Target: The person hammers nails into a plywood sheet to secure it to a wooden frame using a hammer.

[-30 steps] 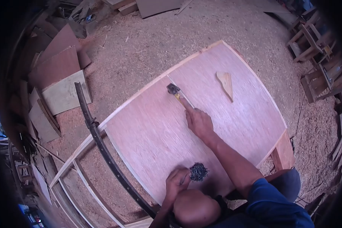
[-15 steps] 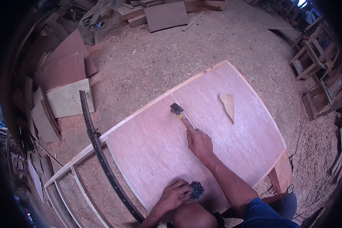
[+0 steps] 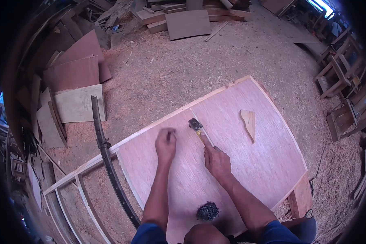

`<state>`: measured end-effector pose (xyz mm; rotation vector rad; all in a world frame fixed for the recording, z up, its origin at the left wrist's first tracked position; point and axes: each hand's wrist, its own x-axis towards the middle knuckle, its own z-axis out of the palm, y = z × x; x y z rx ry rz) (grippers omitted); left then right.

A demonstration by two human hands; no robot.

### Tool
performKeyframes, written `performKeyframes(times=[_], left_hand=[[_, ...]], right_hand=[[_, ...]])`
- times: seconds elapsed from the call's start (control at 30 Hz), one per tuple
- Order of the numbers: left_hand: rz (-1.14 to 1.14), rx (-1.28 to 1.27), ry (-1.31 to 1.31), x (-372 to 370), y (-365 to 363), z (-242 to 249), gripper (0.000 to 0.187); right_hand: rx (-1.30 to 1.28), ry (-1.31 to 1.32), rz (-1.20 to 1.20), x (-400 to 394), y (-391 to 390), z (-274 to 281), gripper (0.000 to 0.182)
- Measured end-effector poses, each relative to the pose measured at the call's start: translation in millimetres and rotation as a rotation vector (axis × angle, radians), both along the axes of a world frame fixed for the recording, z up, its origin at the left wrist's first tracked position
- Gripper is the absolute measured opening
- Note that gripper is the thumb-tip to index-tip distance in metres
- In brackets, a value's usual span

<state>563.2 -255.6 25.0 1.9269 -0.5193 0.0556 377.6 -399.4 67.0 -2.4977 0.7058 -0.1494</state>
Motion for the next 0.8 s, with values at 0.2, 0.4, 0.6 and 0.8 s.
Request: performKeyframes(times=[0.2,0.4,0.6,0.8], left_hand=[[0.171,0.140,-0.128,65.6,-46.1,-33.0,0.016],[0.176,0.084,-0.175,68.8,-46.0,-38.8,0.019],[0.111,0.293,-0.227,67.9,-45.8,-35.5,0.021],[0.108,0.286,-0.198,70.4,-46.2,-36.3,0.020]], right_hand=[[-0.002,0.026,0.006,-0.4,-1.2,-0.5,0.073],[0.089,-0.047,0.043,-1.9,-6.1,-3.9,0.074],[0.263,-0.068,0.011,4.4,-5.2,12.8,0.078],[0.157,-0.337,0.085,35.9,5.6,33.3,0.079]])
